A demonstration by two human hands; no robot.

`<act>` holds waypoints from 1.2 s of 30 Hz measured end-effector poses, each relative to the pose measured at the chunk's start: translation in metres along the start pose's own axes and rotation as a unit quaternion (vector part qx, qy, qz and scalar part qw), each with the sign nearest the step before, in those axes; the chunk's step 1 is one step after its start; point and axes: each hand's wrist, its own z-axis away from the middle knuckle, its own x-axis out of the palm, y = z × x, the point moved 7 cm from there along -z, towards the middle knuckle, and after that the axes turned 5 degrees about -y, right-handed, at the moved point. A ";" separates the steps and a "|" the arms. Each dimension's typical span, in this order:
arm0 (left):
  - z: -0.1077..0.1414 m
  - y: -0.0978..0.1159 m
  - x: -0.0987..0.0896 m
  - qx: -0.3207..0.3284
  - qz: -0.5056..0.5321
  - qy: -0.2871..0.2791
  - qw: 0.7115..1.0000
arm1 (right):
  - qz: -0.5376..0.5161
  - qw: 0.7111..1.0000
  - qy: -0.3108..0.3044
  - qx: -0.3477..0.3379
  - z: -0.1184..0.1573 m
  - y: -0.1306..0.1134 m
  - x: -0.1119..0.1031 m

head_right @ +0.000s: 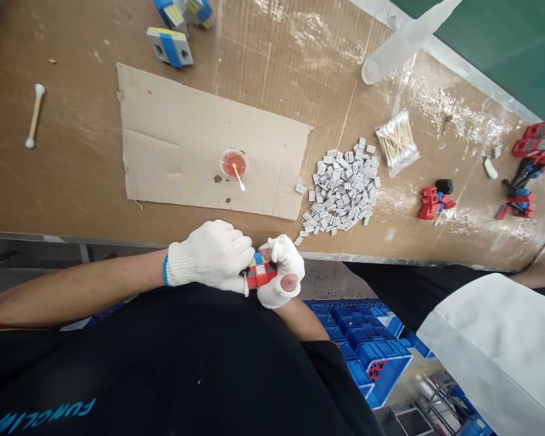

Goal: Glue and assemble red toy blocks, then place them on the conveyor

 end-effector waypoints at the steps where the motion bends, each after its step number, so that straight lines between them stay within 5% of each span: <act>1: 0.000 0.000 0.000 0.000 -0.001 -0.003 1.000 | -0.002 1.000 0.005 -0.005 0.000 0.000 0.000; 36: 0.002 0.000 0.000 -0.010 -0.006 -0.006 1.000 | -0.033 0.999 -0.016 0.002 -0.003 0.002 0.000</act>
